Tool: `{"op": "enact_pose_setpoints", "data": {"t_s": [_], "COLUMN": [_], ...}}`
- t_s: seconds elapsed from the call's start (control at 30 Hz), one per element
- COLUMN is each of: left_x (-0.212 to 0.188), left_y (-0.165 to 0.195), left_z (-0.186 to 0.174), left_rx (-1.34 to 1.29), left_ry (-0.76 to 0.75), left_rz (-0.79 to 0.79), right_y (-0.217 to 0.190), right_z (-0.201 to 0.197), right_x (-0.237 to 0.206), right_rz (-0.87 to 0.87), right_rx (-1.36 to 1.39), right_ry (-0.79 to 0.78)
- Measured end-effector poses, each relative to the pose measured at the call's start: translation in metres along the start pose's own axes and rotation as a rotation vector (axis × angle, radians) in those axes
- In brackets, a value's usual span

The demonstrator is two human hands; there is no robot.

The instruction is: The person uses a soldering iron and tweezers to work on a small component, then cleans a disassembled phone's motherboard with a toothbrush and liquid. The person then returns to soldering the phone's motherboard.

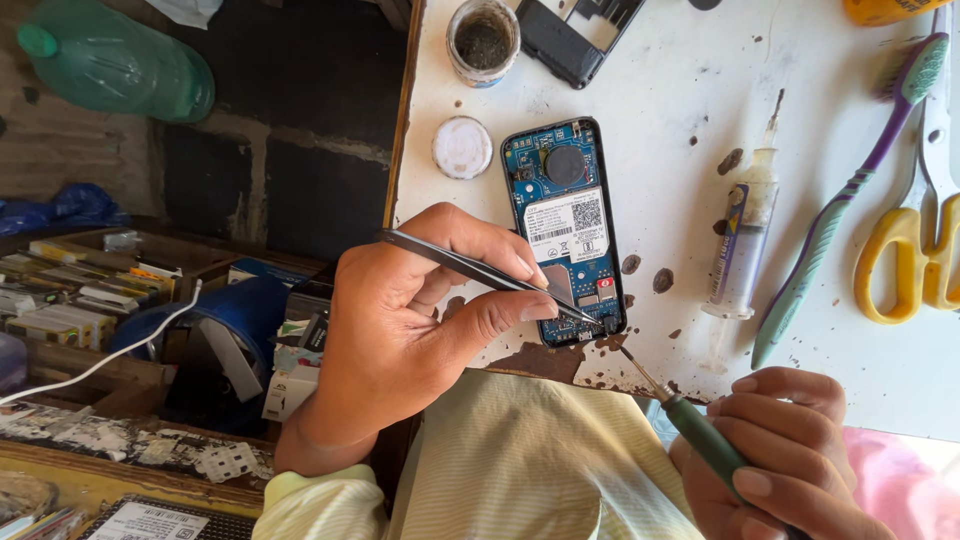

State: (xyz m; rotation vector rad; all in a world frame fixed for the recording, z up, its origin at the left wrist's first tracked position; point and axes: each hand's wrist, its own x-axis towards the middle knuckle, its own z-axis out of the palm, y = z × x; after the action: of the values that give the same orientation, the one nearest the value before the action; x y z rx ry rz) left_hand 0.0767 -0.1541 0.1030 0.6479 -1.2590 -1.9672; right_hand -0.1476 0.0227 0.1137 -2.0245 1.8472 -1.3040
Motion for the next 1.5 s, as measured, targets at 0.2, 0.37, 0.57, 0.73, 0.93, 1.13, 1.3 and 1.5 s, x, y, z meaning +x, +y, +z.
{"op": "enact_pose_setpoints", "data": {"t_s": [0.2, 0.37, 0.57, 0.73, 0.93, 1.13, 1.3, 1.5], "left_x": [0.000, 0.001, 0.001, 0.001, 0.001, 0.002, 0.003, 0.004], "left_y": [-0.001, 0.002, 0.003, 0.003, 0.002, 0.003, 0.004, 0.005], "left_z": [-0.001, 0.000, 0.000, 0.000, 0.000, 0.000, 0.001, 0.001], "left_rx": [0.002, 0.104, 0.170, 0.138, 0.142, 0.229, 0.263, 0.299], "left_ry": [-0.010, -0.010, -0.010, -0.014, -0.006, 0.003, 0.006, 0.008], "left_rz": [-0.009, 0.001, 0.004, -0.005, -0.015, 0.018, 0.014, 0.036], "right_y": [-0.012, -0.014, -0.012, -0.009, -0.013, -0.008, -0.006, -0.009], "right_z": [-0.004, 0.000, 0.001, 0.008, 0.012, 0.012, 0.012, 0.014], "right_x": [-0.011, -0.020, -0.016, -0.021, -0.022, -0.024, -0.026, -0.024], "right_rz": [0.104, 0.139, 0.109, 0.108, 0.140, 0.096, 0.091, 0.098], "right_rx": [-0.092, -0.107, -0.195, -0.128, -0.162, -0.156, -0.158, -0.159], "right_ry": [-0.139, -0.094, -0.157, -0.052, -0.020, -0.022, -0.001, 0.001]}}
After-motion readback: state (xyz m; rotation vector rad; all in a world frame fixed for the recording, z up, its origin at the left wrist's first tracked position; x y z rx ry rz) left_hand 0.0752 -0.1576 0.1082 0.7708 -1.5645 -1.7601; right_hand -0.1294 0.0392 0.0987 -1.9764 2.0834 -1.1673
